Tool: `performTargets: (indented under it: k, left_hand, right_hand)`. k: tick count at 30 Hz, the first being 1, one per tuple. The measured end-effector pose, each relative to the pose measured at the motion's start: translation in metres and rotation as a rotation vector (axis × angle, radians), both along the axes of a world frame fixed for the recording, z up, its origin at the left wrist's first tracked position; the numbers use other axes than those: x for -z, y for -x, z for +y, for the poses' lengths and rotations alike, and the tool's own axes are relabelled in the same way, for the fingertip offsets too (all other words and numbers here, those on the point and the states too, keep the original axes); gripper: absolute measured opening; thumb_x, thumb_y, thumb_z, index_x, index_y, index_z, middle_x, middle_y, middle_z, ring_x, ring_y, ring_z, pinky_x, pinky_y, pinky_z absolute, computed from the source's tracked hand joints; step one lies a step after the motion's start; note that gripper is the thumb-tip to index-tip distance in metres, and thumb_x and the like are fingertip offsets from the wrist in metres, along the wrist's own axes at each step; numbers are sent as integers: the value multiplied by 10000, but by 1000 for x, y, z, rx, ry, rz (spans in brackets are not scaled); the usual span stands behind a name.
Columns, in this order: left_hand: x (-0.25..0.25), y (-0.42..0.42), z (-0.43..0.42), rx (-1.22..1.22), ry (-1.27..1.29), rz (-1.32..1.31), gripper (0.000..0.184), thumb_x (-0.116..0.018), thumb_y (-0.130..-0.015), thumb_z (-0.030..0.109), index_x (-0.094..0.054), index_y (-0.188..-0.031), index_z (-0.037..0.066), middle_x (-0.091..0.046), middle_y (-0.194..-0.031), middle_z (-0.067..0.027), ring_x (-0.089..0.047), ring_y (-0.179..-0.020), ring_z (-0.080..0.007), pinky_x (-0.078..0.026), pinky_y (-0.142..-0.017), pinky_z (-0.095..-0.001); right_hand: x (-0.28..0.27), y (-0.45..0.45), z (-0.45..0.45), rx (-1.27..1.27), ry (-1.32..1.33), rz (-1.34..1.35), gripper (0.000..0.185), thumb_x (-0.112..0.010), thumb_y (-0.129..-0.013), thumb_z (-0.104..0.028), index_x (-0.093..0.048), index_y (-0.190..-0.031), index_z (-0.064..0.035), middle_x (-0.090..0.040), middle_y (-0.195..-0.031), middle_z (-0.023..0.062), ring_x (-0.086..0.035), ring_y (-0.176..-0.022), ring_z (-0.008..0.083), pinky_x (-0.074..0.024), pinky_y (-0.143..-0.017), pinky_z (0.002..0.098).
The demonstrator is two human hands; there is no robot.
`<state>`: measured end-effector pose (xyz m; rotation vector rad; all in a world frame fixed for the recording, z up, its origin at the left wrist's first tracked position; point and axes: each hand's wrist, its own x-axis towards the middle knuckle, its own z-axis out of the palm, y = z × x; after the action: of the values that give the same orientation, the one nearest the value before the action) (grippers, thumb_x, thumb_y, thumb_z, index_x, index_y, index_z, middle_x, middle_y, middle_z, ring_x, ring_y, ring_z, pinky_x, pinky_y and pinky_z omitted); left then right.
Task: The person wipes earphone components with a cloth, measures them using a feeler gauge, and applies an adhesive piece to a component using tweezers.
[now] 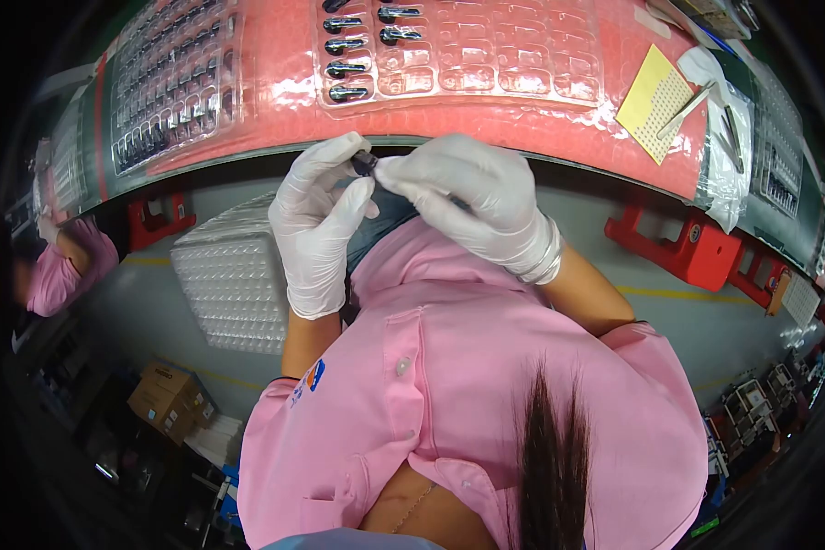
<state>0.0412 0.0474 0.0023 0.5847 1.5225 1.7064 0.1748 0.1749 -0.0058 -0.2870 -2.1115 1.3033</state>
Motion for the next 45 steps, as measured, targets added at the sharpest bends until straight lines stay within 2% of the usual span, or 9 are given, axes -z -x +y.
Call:
performTargets:
  k: [5,9,16,25,28,32,37,40,45]
  left_hand:
    - [1,-1,-4,32,-49,-277,399,-647,-838,-63,-587,-1229,-7,-644,-1140,-111,-641,-933,-125,-530,-690,-203]
    - [10,2,-11,37,-31,-246,357,-627,-866,-38,-589,-1219,-9,-653,-1161,-132,-646,-946,-137,-523,-666,-209]
    - [8,-1,-5,5,-124,-510,346,-625,-876,-29,-589,-1219,-1,-663,-1111,-110,-652,-943,-139,-519,-646,-213]
    - [15,-3,-7,40,-88,-472,378,-628,-876,-29,-568,-1247,8,-655,-1088,-89,-649,-939,-137,-524,-652,-225]
    - [12,-6,-6,-4,-65,-375,395,-630,-876,-27,-553,-1262,9,-652,-1082,-83,-651,-928,-142,-528,-662,-231]
    - [4,-5,-9,-47,-16,-363,400,-630,-879,-24,-546,-1268,14,-648,-1050,-75,-647,-917,-140,-528,-672,-227]
    - [0,-4,-9,-21,17,-365,423,-628,-869,-43,-547,-1279,22,-639,-1014,-59,-641,-922,-135,-529,-674,-219]
    - [7,-6,-10,10,-8,-285,451,-639,-874,-13,-528,-1311,13,-645,-1094,-69,-644,-925,-142,-518,-641,-209]
    - [5,-10,-10,61,-44,-215,515,-671,-846,-22,-518,-1336,14,-640,-1106,-74,-634,-930,-127,-519,-679,-207]
  right_hand:
    - [1,8,5,-52,-248,-41,261,-677,-791,70,-688,-1039,-13,-662,-872,107,-678,-758,191,-526,-630,274]
    - [-1,8,5,3,-172,-92,279,-665,-789,80,-690,-1048,-21,-653,-846,97,-677,-776,182,-522,-626,270]
    - [7,2,5,35,53,-162,251,-629,-835,90,-657,-1077,28,-650,-908,107,-681,-817,166,-533,-679,252]
    - [-6,4,1,-18,170,-6,255,-615,-840,103,-653,-1083,36,-651,-926,107,-674,-815,167,-533,-714,256]
    - [-1,7,3,-75,-79,-80,248,-618,-838,105,-663,-1069,27,-654,-906,96,-668,-805,167,-528,-701,256]
    - [3,5,10,-38,-160,-232,265,-639,-813,104,-677,-1057,8,-653,-891,89,-661,-790,179,-522,-684,260]
    - [3,4,9,9,25,-156,288,-660,-787,99,-684,-1054,-5,-649,-880,93,-657,-775,190,-521,-662,265]
    - [2,3,5,-21,37,-24,339,-668,-750,106,-691,-1063,-23,-644,-861,94,-651,-756,193,-519,-641,274]
    - [2,3,3,-94,-140,-39,364,-652,-734,122,-690,-1065,-25,-640,-848,89,-650,-740,185,-519,-634,279]
